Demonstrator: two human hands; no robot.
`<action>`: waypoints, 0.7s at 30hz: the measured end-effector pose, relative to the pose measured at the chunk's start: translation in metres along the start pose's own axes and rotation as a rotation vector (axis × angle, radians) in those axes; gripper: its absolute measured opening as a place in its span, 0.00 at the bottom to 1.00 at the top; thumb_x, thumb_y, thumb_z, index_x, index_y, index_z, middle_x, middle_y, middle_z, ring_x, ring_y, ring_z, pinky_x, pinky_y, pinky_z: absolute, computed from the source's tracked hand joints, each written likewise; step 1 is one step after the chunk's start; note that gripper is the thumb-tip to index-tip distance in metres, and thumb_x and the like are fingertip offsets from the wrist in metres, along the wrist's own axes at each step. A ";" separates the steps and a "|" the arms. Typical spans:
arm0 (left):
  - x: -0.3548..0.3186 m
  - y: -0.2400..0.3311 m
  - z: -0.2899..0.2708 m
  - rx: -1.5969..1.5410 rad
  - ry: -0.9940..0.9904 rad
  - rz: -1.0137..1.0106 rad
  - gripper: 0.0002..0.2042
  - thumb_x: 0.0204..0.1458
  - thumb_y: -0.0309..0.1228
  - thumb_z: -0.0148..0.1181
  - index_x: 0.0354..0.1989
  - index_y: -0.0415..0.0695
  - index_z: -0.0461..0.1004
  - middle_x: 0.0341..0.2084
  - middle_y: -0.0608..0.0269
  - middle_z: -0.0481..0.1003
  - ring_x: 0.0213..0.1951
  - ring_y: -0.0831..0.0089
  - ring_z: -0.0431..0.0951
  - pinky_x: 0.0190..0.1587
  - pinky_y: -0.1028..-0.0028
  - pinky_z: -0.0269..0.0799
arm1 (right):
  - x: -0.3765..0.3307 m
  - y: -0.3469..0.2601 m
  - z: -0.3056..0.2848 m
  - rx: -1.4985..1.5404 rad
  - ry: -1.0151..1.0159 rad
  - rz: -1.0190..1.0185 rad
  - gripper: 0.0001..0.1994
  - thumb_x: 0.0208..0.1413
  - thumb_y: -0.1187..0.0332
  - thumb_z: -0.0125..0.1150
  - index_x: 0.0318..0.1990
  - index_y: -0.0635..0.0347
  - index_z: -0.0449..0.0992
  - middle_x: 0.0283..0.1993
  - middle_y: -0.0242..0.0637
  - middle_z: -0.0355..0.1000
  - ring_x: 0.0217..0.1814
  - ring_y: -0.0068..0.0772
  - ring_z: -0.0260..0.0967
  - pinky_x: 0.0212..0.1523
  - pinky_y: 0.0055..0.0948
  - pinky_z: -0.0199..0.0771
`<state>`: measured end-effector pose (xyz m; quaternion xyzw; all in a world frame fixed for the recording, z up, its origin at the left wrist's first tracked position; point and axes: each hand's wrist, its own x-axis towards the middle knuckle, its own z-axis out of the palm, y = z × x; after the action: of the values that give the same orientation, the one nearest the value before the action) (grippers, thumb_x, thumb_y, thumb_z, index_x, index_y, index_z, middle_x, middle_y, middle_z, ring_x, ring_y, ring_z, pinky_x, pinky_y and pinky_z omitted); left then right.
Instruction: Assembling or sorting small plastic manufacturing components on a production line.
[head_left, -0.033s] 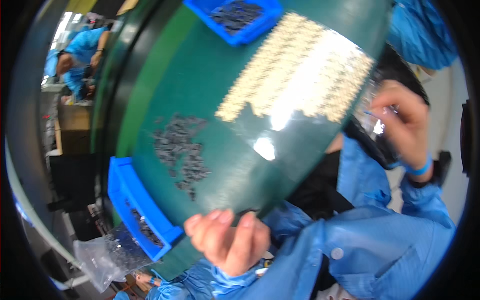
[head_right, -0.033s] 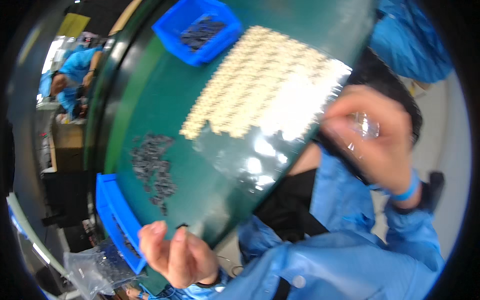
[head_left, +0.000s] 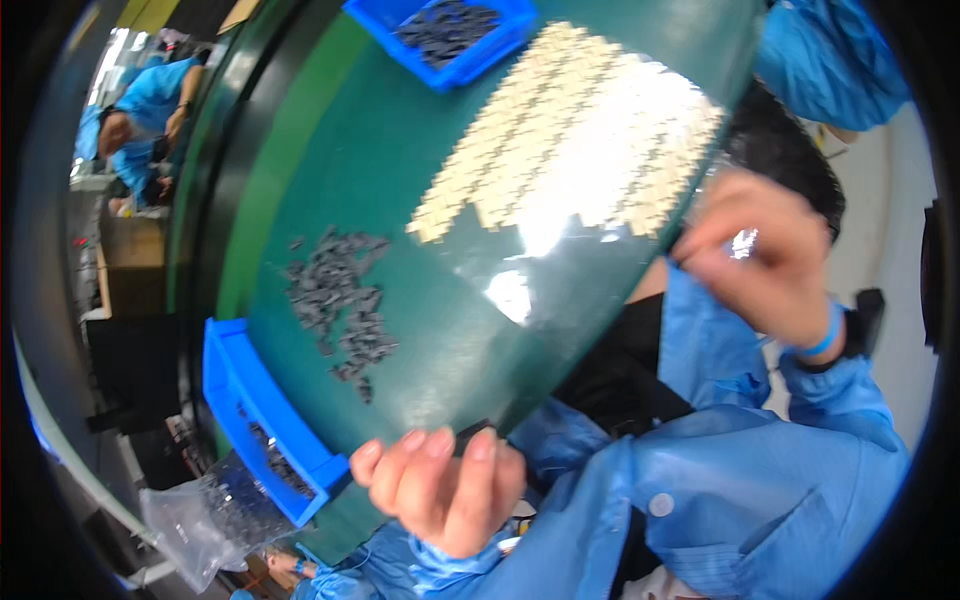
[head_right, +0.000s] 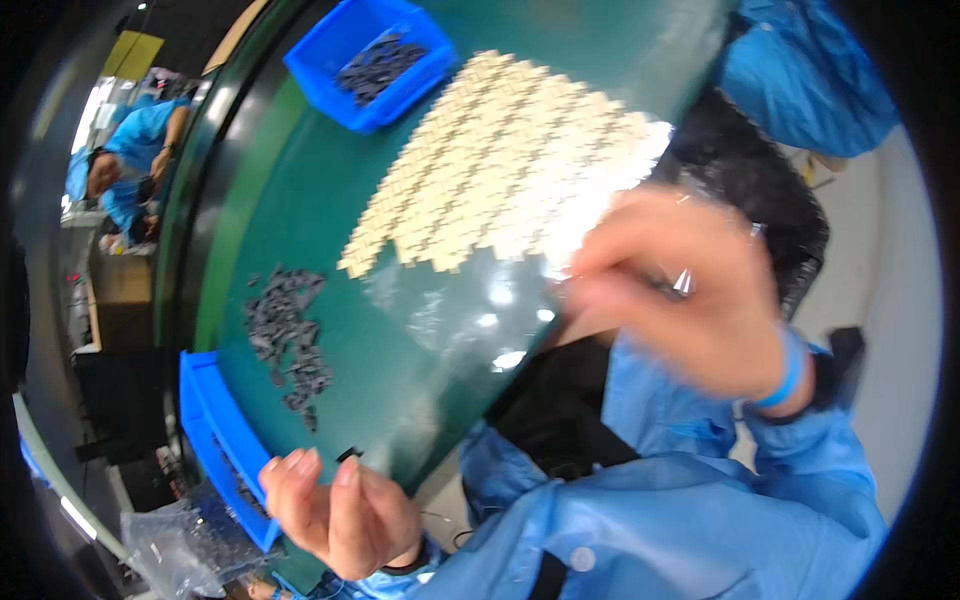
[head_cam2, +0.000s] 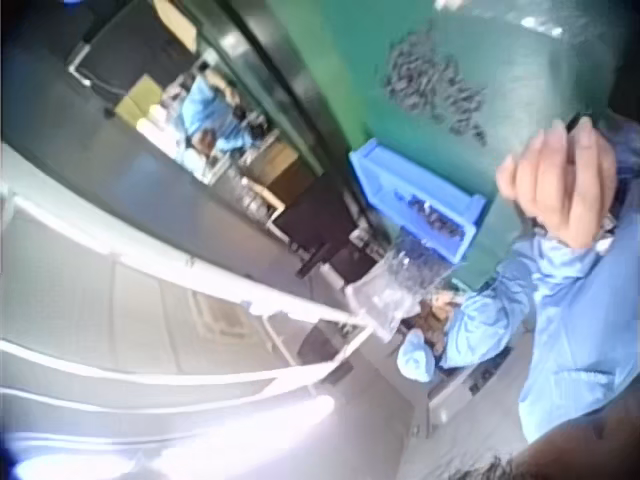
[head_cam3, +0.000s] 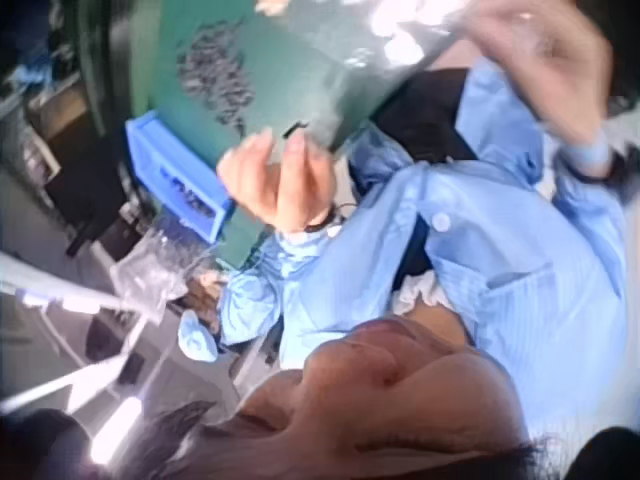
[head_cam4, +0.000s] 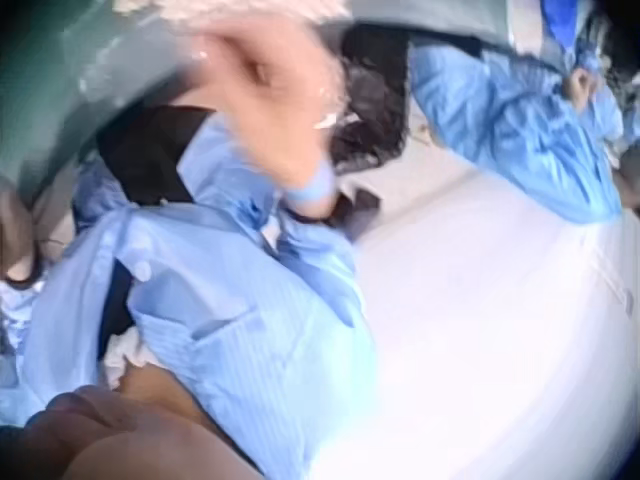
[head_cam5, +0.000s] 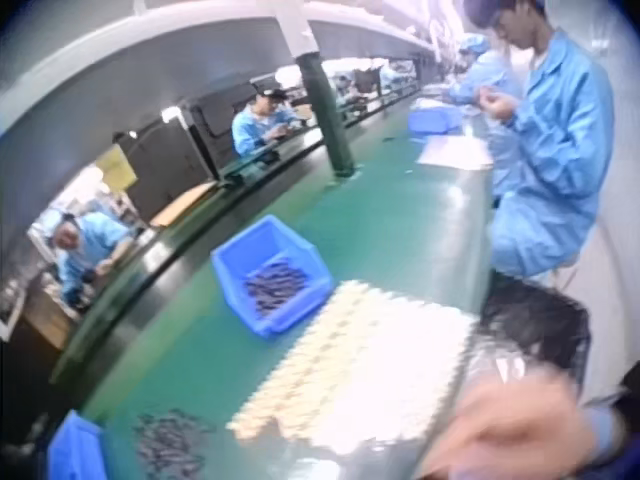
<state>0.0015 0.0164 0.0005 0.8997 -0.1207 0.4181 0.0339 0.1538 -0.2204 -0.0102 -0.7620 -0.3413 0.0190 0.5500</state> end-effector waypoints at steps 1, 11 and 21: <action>-0.004 -0.003 -0.004 0.102 -0.020 0.060 0.09 0.41 0.18 0.53 0.32 0.43 0.73 0.37 0.51 0.69 0.39 0.57 0.70 0.47 0.56 0.65 | 0.017 -0.010 0.024 0.230 -0.097 -0.087 0.03 0.46 0.76 0.59 0.30 0.65 0.73 0.29 0.38 0.68 0.29 0.31 0.66 0.29 0.24 0.65; -0.016 0.003 -0.005 0.141 0.080 0.252 0.07 0.39 0.24 0.59 0.28 0.51 0.76 0.29 0.64 0.70 0.38 0.64 0.69 0.53 0.53 0.59 | 0.025 -0.029 0.075 0.567 -0.551 -0.048 0.06 0.50 0.71 0.59 0.32 0.64 0.72 0.33 0.37 0.67 0.35 0.30 0.66 0.37 0.26 0.66; -0.017 0.009 -0.024 0.077 -0.208 0.156 0.07 0.37 0.27 0.60 0.28 0.52 0.77 0.33 0.66 0.71 0.37 0.69 0.69 0.56 0.52 0.54 | 0.025 -0.036 0.089 0.458 -0.551 -0.148 0.04 0.47 0.72 0.55 0.26 0.62 0.67 0.27 0.39 0.64 0.31 0.39 0.65 0.31 0.34 0.64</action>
<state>-0.0294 0.0152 0.0025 0.9268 -0.1770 0.3281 -0.0462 0.1191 -0.1277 -0.0059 -0.5587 -0.5177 0.2597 0.5936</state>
